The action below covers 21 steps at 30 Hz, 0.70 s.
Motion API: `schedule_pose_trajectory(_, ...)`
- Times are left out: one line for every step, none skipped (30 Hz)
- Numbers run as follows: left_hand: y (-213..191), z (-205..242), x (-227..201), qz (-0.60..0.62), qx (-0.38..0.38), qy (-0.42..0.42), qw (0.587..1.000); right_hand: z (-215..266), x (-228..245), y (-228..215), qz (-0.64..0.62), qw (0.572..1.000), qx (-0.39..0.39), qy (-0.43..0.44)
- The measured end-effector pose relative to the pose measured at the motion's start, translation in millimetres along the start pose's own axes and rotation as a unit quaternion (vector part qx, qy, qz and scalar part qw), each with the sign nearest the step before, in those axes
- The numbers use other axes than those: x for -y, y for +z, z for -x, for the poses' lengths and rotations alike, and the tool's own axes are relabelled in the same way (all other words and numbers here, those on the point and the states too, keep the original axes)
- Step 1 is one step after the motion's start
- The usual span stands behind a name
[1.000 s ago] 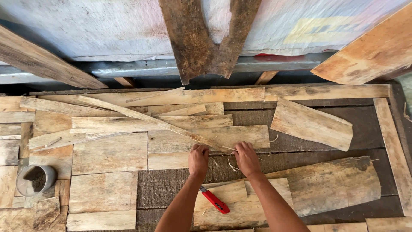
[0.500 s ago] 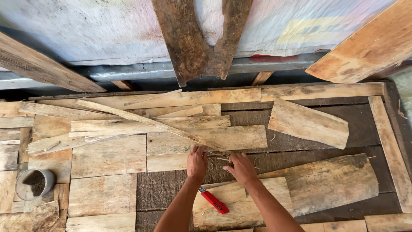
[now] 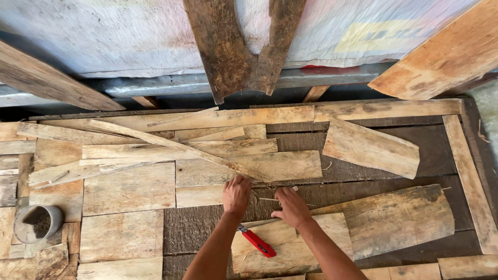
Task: Scoring and peeling thin strips from larger pieces of wood using a utility knife on a workbench.
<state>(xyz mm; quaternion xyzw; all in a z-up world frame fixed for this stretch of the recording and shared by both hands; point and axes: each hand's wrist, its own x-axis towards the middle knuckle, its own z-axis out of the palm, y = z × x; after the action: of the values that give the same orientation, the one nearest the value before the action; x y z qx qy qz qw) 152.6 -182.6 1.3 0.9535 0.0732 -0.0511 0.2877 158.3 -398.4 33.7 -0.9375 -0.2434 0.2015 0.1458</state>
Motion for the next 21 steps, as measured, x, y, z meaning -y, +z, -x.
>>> schedule_pose_trajectory(0, 1, 0, 0.0, 0.001, 0.0, 1.0, 0, -8, 12, 0.0, 1.0, 0.001, 0.0)
schedule_pose_trajectory(-1, 3, -1, -0.002, -0.01, 0.005, 1.0, 1, -17, 24, -0.023, 0.999, 0.022, 0.014)
schedule_pose_trajectory(-2, 2, -2, -0.004, -0.021, 0.011, 1.0, 0, -26, 34, -0.044, 0.998, 0.043, 0.028)
schedule_pose_trajectory(-5, 3, -5, -0.004, -0.021, 0.012, 1.0, -1, -24, 26, -0.044, 0.998, 0.042, 0.028)
schedule_pose_trajectory(-9, 4, -7, -0.004, -0.03, 0.016, 0.999, -1, -21, 18, -0.052, 0.998, 0.028, 0.037)
schedule_pose_trajectory(-13, 5, -10, -0.005, -0.039, 0.019, 0.999, -1, -18, 10, -0.061, 0.997, 0.013, 0.047)
schedule_pose_trajectory(-13, 5, -11, -0.006, -0.039, 0.02, 0.999, -1, -12, 0, -0.061, 0.997, 0.012, 0.047)
schedule_pose_trajectory(-14, 4, -12, -0.005, -0.03, 0.025, 0.999, -1, -5, -9, -0.078, 0.994, 0.008, 0.081)
schedule_pose_trajectory(-15, 4, -12, -0.006, -0.022, 0.028, 0.999, -2, 3, -19, -0.094, 0.989, 0.005, 0.113)
schedule_pose_trajectory(-8, 4, -9, -0.007, -0.023, 0.028, 0.999, -6, -4, -7, -0.095, 0.989, 0.004, 0.113)
schedule_pose_trajectory(-1, 5, -5, -0.005, -0.002, 0.04, 0.999, -10, -11, 5, -0.11, 0.989, -0.066, 0.078)
schedule_pose_trajectory(6, 6, -2, -0.004, 0.019, 0.051, 0.999, -13, -17, 17, -0.124, 0.982, -0.135, 0.043)
schedule_pose_trajectory(16, 8, 1, -0.004, 0.018, 0.051, 0.999, -16, -16, 13, -0.125, 0.982, -0.135, 0.042)
schedule_pose_trajectory(26, 10, 5, 0.006, 0.032, 0.08, 0.996, -20, -14, 9, -0.13, 0.974, -0.168, 0.075)
schedule_pose_trajectory(37, 11, 8, 0.017, 0.044, 0.11, 0.993, -23, -13, 5, -0.136, 0.965, -0.2, 0.107)
schedule_pose_trajectory(34, 12, 3, 0.016, 0.044, 0.11, 0.993, -23, -16, 3, -0.136, 0.964, -0.2, 0.106)
schedule_pose_trajectory(33, 13, -4, 0.038, 0.047, 0.129, 0.99, -23, -20, -1, -0.166, 0.951, -0.212, 0.152)
schedule_pose_trajectory(32, 13, -10, 0.06, 0.05, 0.148, 0.986, -23, -25, -4, -0.196, 0.934, -0.223, 0.197)
schedule_pose_trajectory(30, 13, -17, 0.062, 0.051, 0.148, 0.986, -22, -35, -2, -0.195, 0.935, -0.222, 0.198)
schedule_pose_trajectory(29, 13, -24, 0.068, 0.056, 0.147, 0.985, -22, -47, 0, -0.177, 0.924, -0.27, 0.203)
schedule_pose_trajectory(28, 13, -31, 0.073, 0.063, 0.148, 0.984, -20, -58, 2, -0.159, 0.911, -0.317, 0.209)
